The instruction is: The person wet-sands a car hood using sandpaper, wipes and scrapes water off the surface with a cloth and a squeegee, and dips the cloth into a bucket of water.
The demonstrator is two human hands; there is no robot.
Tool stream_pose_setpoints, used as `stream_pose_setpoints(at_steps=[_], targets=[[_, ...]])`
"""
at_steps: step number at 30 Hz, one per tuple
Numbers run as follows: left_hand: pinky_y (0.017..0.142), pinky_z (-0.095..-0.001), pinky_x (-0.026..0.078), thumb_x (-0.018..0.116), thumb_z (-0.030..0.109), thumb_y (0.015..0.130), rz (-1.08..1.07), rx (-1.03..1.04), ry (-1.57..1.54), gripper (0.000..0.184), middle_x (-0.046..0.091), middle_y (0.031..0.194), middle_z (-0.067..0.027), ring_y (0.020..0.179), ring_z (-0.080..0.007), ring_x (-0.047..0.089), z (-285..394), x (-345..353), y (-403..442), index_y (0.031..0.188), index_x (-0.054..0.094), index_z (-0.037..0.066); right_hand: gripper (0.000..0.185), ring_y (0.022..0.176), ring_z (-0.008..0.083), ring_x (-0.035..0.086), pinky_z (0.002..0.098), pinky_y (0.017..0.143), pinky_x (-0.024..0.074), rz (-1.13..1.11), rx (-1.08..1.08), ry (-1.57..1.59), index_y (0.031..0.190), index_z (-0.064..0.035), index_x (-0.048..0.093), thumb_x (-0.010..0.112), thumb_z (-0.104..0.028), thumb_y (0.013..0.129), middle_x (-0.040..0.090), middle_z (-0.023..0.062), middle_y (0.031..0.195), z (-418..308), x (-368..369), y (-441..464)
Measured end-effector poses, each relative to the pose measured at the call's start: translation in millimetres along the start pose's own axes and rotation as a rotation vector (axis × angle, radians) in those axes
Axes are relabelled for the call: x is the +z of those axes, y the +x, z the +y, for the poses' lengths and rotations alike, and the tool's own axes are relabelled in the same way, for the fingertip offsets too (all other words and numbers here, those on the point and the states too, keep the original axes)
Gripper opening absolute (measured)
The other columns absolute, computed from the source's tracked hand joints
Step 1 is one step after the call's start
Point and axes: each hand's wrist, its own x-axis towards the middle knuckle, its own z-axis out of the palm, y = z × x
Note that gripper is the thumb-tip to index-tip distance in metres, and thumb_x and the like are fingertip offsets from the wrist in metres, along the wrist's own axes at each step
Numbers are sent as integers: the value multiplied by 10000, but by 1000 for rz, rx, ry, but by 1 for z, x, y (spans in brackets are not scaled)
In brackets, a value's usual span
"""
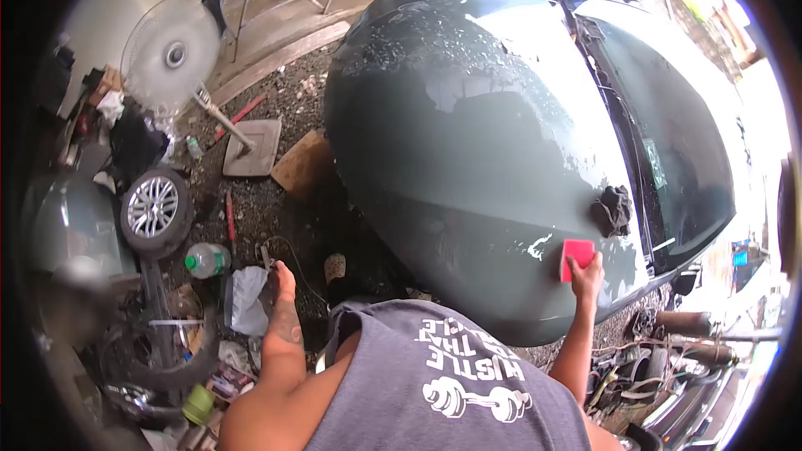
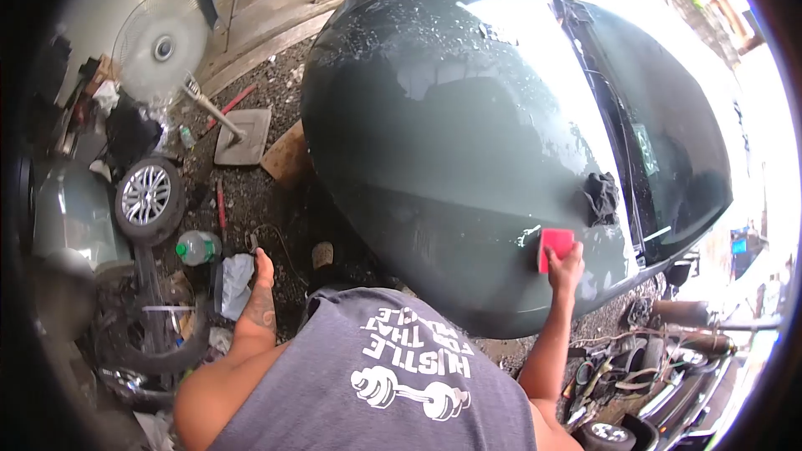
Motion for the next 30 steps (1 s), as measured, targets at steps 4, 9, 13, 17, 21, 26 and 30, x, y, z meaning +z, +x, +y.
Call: stream_pose_setpoints(at_steps=[4,9,13,17,21,26,30], targets=[[1161,-460,339,331,496,999,-157,51,-82,709,415,1567,-244,1450,-414,378,-1,31,70,1498,431,2,282,1067,407,650,481,902,506,171,-312,58,1177,-77,667,572,-161,926,694,219,1092,-83,7,86],[1166,-420,338,347,561,1012,-234,82,-340,764,438,1547,-255,1449,-376,398,12,7,149,1498,430,-23,346,1152,425,625,501,1005,482,122,-233,-181,1193,-55,685,481,-113,920,666,266,1187,-194,88,207],[1127,-372,357,340,556,1042,-281,56,-445,733,514,1474,-179,1337,-277,489,6,-61,192,1463,474,-28,155,922,329,683,459,870,527,62,-555,-952,830,-64,706,591,-166,845,701,103,838,-238,169,198],[1196,-361,300,291,519,1079,-303,-68,-477,743,409,1579,-209,1442,-294,410,-35,-109,202,1516,370,-77,93,727,274,633,415,570,546,82,-842,-469,829,-66,663,631,-153,828,622,139,811,-422,231,-36],[1193,-369,295,294,518,1085,-133,-101,-586,739,446,1544,-202,1420,-271,413,-82,-104,193,1493,390,-91,105,870,307,672,431,727,587,-521,-1159,172,891,-80,663,634,-139,808,634,132,883,-478,332,-203],[1153,-356,310,351,518,1057,-195,-170,-616,721,491,1490,-156,1346,-247,450,-145,-88,176,1457,451,-74,84,811,410,603,501,754,502,-220,-898,-7,917,-56,622,563,-112,896,619,197,855,-484,176,-45],[1157,-357,305,364,553,1035,-161,-356,-649,770,467,1525,-150,1373,-253,440,-184,-70,153,1500,409,-59,290,1013,431,653,476,885,506,36,-663,53,1052,14,684,488,-66,854,686,270,1036,-337,114,133]])
